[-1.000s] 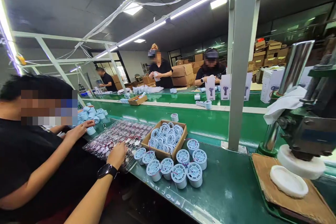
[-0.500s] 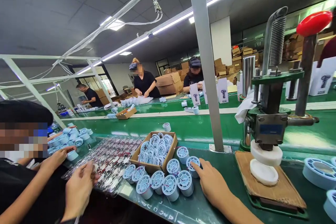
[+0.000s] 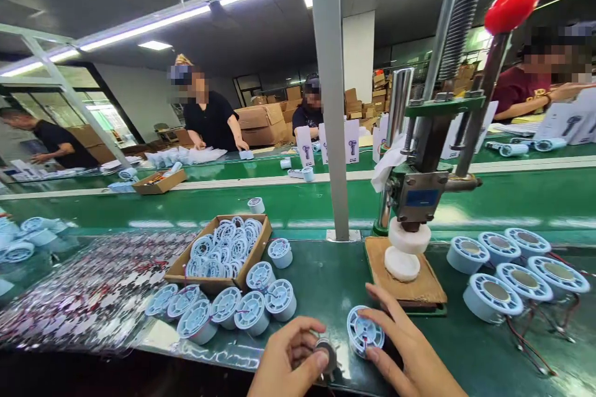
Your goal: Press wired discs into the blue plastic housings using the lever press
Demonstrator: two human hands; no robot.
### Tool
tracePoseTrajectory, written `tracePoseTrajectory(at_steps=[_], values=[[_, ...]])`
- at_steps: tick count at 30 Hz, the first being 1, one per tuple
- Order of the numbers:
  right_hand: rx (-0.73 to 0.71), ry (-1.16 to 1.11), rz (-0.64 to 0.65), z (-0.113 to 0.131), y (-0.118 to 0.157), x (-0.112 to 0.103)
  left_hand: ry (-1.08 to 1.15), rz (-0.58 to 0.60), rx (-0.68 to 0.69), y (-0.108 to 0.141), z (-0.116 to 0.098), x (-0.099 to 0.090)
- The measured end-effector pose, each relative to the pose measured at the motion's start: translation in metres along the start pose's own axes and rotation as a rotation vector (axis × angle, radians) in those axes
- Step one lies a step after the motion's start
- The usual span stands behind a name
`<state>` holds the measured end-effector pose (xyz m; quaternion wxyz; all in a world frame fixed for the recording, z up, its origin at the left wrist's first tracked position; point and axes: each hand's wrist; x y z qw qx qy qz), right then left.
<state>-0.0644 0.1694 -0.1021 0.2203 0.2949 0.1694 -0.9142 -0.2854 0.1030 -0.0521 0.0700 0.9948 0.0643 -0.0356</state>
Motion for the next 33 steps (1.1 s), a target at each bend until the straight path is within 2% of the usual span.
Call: tracePoseTrajectory(at_steps=[2, 3, 6, 7, 10, 13, 17, 22, 24, 28, 33], values=[[-0.055, -0.078, -0.081, 0.013, -0.002, -0.013, 0.051, 0.063, -0.014, -0.014, -0.013, 0.015], [-0.084, -0.125, -0.045, 0.022, -0.005, -0.021, 0.064, 0.093, -0.012, -0.019, -0.019, 0.02], [-0.094, -0.241, 0.195, 0.049, -0.022, -0.04, 0.048, 0.136, 0.002, -0.032, -0.033, 0.032], [-0.076, -0.259, 0.229, 0.055, -0.027, -0.044, 0.037, 0.127, 0.002, -0.035, -0.036, 0.035], [-0.038, -0.245, 0.198, 0.06, -0.039, -0.049, 0.015, 0.099, 0.01, -0.041, -0.038, 0.042], [0.03, -0.219, 0.192, 0.052, -0.041, -0.052, -0.049, 0.103, 0.071, -0.039, -0.029, 0.043], [0.081, -0.204, 0.177, 0.042, -0.037, -0.056, -0.227, -0.016, 0.166, -0.034, -0.001, 0.037], [0.035, -0.099, 0.162, 0.042, -0.033, -0.047, -0.251, 0.156, 0.225, -0.031, 0.038, 0.035], [0.048, -0.028, 0.186, 0.045, -0.032, -0.043, -0.3, 0.172, 0.263, -0.03, 0.049, 0.036], [0.086, 0.139, 0.292, 0.053, -0.03, -0.045, -0.393, 0.179, 0.306, -0.029, 0.058, 0.038], [0.006, 0.272, 0.387, 0.052, -0.032, -0.054, -0.415, 0.124, 0.317, -0.025, 0.055, 0.043]])
Point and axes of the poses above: each hand's wrist, its own y-axis away from the middle knuckle, its own x-axis out of the palm, z = x × y, and after that the axes turned 2 degrees about x, right-handed
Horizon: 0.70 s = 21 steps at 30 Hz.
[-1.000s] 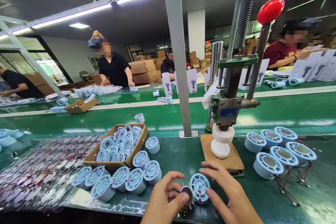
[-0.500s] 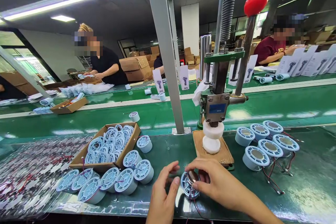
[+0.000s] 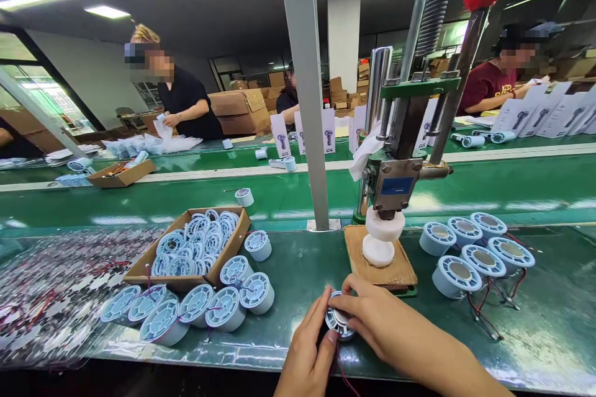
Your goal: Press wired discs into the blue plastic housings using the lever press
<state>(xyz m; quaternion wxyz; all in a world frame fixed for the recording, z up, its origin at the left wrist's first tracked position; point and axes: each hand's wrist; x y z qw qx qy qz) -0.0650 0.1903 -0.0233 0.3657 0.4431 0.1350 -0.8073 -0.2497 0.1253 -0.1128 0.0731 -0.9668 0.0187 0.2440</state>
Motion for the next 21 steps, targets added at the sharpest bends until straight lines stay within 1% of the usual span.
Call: tracePoseTrajectory(at_steps=[4, 9, 13, 16, 19, 21], values=[[-0.014, 0.136, 0.002, -0.005, -0.003, 0.003, -0.02, -0.028, 0.053, 0.002, 0.001, 0.003], [0.031, 0.273, 0.018, -0.001, -0.005, 0.009, -0.023, 0.001, 0.093, 0.003, 0.011, 0.006], [0.045, 0.244, 0.036, -0.003, -0.006, 0.012, 0.03, -0.036, 0.033, 0.0, 0.004, 0.007], [-0.001, 0.207, 0.003, -0.01, -0.006, 0.014, 0.081, -0.093, -0.034, -0.004, -0.008, 0.006], [-0.036, 0.194, -0.029, -0.013, -0.006, 0.014, 0.075, -0.091, -0.091, -0.007, -0.016, 0.005], [-0.011, 0.218, -0.004, -0.012, -0.007, 0.014, 0.047, -0.082, -0.109, -0.007, -0.017, 0.004]])
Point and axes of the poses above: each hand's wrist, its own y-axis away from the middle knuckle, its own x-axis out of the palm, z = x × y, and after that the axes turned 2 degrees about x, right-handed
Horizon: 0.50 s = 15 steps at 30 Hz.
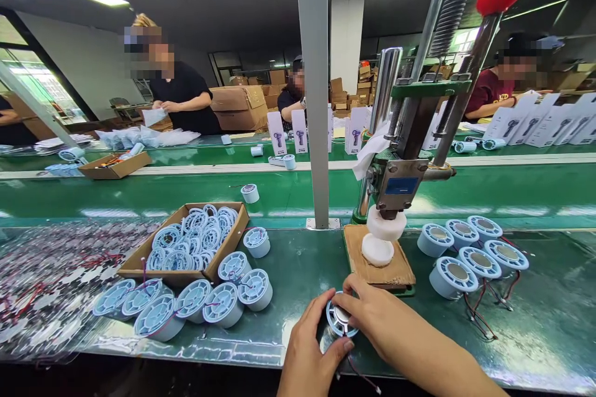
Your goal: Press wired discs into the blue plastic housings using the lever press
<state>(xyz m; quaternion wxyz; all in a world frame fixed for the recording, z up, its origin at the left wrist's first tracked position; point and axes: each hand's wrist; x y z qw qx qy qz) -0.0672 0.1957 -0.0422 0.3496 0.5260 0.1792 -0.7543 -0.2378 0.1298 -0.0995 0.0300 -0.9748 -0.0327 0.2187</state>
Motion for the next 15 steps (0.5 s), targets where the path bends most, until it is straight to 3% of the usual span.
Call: tracePoseTrajectory(at_steps=[3, 7, 15], values=[[0.017, 0.055, 0.026, 0.0034, -0.0012, 0.0005, -0.037, -0.003, 0.012, -0.0006, 0.0034, 0.0006], [-0.009, 0.098, -0.032, 0.006, 0.0019, 0.004, -0.054, -0.002, 0.042, -0.0015, 0.0064, 0.0017], [-0.021, 0.094, -0.027, 0.0051, 0.003, 0.0025, -0.059, -0.011, 0.035, -0.0013, -0.0011, 0.0009]])
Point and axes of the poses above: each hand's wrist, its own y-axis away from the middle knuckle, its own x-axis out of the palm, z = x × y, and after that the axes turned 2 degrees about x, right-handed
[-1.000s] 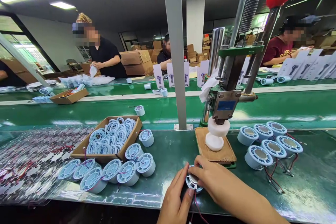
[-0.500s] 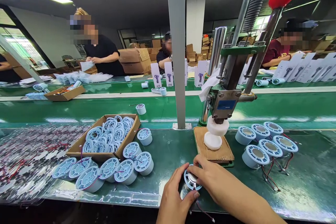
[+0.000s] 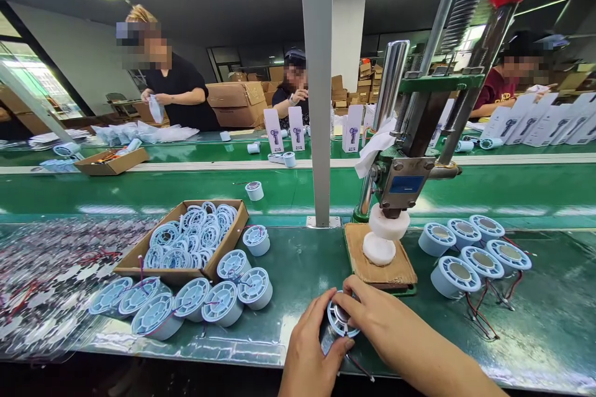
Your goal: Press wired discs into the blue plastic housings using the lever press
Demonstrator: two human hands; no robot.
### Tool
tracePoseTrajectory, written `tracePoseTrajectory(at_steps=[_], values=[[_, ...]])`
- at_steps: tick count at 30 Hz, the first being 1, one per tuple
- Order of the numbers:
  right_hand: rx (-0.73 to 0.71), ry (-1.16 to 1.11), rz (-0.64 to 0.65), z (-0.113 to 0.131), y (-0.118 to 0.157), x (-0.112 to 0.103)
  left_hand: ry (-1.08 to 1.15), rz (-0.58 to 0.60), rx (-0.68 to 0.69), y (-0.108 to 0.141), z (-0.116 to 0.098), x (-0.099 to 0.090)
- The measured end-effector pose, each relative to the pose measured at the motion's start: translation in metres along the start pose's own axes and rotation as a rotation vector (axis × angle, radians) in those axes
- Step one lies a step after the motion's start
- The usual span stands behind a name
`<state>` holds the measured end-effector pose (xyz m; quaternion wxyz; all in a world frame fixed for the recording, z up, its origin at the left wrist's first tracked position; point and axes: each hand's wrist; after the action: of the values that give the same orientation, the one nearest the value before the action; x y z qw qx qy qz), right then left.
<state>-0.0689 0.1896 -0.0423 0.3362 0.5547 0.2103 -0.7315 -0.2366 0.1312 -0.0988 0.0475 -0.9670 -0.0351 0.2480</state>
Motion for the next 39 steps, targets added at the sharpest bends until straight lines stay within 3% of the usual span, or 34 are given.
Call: tracePoseTrajectory(at_steps=[10, 21, 24, 30, 32, 37, 39], values=[[0.038, 0.086, 0.147, 0.008, -0.005, -0.01, -0.015, 0.024, 0.009, 0.002, 0.002, 0.002], [-0.133, -0.053, -0.091, -0.009, 0.002, 0.002, -0.024, 0.015, 0.019, 0.0, 0.005, 0.005], [-0.172, -0.095, -0.091, -0.013, 0.003, 0.004, -0.029, 0.015, 0.02, 0.001, 0.005, 0.004], [-0.109, -0.1, -0.078, -0.014, 0.0, 0.005, -0.042, 0.008, -0.001, 0.004, 0.003, 0.005], [-0.109, -0.088, -0.087, -0.015, -0.001, 0.005, -0.044, 0.009, 0.004, 0.004, 0.002, 0.005], [-0.146, 0.096, -0.246, -0.015, -0.006, 0.012, -0.03, 0.01, 0.021, 0.001, 0.002, 0.002], [-0.133, 0.145, -0.24, -0.013, -0.007, 0.011, -0.031, 0.009, 0.023, 0.001, 0.003, 0.002]])
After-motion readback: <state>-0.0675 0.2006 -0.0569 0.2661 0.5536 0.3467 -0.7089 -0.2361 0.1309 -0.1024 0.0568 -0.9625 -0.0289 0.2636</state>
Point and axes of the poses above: each hand's wrist, its own y-axis away from the middle knuckle, its own x-axis out of the palm, z = x × y, and after that the axes turned 2 degrees about x, right-handed
